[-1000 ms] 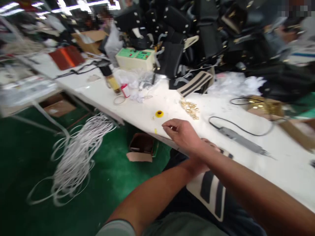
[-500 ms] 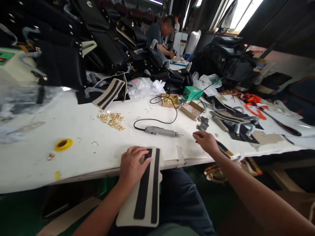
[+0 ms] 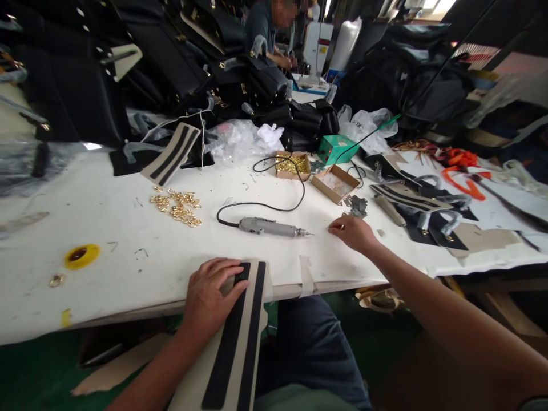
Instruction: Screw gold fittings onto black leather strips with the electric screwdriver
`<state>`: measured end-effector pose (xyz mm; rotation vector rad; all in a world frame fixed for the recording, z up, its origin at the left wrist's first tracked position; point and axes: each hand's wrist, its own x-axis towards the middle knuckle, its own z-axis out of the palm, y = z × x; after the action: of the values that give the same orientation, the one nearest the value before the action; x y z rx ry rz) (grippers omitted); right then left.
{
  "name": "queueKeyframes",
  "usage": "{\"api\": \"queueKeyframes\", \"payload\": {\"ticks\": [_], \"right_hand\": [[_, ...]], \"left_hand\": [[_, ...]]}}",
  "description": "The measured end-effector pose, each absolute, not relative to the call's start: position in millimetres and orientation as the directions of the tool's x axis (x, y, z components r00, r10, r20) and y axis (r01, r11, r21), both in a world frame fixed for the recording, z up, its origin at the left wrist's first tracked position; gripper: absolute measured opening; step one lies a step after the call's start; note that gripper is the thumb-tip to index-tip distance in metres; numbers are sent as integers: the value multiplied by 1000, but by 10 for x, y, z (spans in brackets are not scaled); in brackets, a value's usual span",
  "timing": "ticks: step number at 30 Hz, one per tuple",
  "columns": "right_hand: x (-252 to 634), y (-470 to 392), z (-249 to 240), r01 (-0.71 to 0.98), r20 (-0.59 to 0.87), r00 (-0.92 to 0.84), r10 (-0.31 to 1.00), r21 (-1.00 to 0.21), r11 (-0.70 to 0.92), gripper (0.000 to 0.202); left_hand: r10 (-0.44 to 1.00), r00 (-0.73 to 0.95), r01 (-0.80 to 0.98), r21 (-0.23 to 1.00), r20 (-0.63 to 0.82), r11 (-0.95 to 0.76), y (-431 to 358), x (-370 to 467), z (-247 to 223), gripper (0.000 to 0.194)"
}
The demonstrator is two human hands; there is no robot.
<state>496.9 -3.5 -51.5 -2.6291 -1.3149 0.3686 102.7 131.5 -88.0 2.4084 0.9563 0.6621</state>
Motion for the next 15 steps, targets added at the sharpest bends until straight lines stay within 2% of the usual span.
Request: {"api": "queueKeyframes", "payload": {"ticks": [7, 15], "right_hand": [[4907, 77, -413, 772, -184, 603, 776, -109, -626, 25], [4846, 195, -296, 818, -266, 561, 784, 30, -574, 29]], "left_hand": [[713, 653, 499, 564, 254, -658, 1316, 1025, -886, 16], [701, 662, 481, 566, 266, -669, 1310, 1018, -899, 17]]}}
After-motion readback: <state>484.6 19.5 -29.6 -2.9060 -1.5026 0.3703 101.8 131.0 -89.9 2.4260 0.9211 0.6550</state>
